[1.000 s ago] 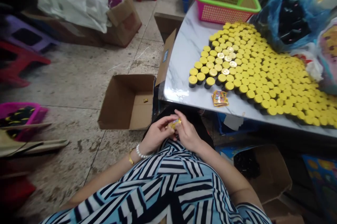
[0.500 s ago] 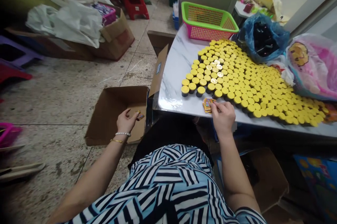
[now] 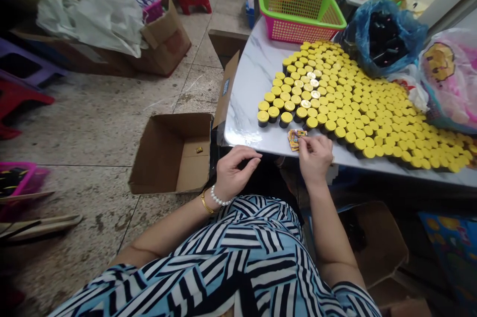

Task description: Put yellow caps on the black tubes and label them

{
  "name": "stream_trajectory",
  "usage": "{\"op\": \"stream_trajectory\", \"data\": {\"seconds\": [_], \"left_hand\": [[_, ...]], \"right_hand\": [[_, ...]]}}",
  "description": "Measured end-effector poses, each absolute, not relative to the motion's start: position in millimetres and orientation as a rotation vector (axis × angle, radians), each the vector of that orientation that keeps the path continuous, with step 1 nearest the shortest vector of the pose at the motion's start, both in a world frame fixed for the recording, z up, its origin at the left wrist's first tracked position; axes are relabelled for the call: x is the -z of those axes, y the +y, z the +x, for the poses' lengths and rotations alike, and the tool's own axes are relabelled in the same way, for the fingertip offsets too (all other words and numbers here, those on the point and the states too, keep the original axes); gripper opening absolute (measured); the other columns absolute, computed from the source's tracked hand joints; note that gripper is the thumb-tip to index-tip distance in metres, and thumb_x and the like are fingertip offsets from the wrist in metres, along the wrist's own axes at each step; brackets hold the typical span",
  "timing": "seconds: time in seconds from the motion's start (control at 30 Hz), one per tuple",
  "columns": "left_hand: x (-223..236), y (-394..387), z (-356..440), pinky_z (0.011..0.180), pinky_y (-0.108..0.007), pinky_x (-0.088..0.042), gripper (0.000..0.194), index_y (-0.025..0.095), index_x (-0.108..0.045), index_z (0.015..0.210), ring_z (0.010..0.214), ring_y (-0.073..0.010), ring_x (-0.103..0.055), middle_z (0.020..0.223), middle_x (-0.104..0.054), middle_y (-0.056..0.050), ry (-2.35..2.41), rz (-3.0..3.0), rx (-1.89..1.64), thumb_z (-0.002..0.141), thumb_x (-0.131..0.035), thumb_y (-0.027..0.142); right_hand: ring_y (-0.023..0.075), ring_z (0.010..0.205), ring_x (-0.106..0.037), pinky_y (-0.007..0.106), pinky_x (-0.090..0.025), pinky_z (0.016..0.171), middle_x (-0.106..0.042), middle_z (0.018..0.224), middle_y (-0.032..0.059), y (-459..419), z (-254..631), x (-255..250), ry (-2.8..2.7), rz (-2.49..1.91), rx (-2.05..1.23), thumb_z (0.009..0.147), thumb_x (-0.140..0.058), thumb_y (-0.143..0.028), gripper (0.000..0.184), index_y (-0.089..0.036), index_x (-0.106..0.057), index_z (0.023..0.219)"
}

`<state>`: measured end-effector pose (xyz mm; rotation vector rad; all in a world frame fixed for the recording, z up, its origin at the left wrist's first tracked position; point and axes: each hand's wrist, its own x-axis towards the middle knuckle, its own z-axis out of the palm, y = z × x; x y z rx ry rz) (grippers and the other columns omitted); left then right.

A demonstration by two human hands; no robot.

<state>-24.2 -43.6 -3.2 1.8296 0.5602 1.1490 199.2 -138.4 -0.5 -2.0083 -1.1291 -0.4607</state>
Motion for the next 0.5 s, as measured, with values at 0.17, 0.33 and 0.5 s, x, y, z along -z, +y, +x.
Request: {"op": "stream_trajectory", "data": {"seconds": [0.17, 0.33, 0.5], "left_hand": [[-14.7, -42.2, -16.7, 0.077, -0.028, -0.052, 0.021, 0.018, -0.074, 0.105, 0.085, -0.0163, -0.064, 0.1, -0.072, -0.009, 0.597, 1.672, -0.983, 0.091, -0.071, 0.033], [-15.0, -43.2, -24.6, 0.069, -0.023, -0.051, 0.028, 0.014, -0.072, 0.09, 0.072, -0.0121, -0.062, 0.082, -0.07, -0.005, 0.589, 1.365, -0.723, 0.088, -0.074, 0.042], [-3.2, -45.2, -44.0, 0.061, -0.02, -0.048, 0.037, 0.016, -0.069, 0.112, 0.063, -0.0084, -0.057, 0.075, -0.067, 0.001, 0.709, 1.179, -0.803, 0.084, -0.079, 0.037]], "right_hand": [[0.0212, 0.087, -0.06, 0.039, -0.052, 0.084, -0.062, 0.09, 0.0056, -150.4, 171.0, -12.6, -1.184, -1.84, 0.487, 0.091, -0.071, -0.031, 0.019, -0.028, -0.08, 0.107], [0.0205, 0.09, -0.063, 0.038, -0.055, 0.087, -0.064, 0.1, 0.005, -153.5, 124.6, -10.9, -1.43, -1.595, 0.128, 0.087, -0.076, -0.024, 0.037, -0.035, -0.074, 0.123], [0.0169, 0.083, -0.066, 0.033, -0.057, 0.076, -0.065, 0.105, 0.0059, -148.8, 93.5, 9.3, -0.851, -1.499, -0.53, 0.096, -0.065, -0.039, 0.046, -0.025, -0.057, 0.14]]}}
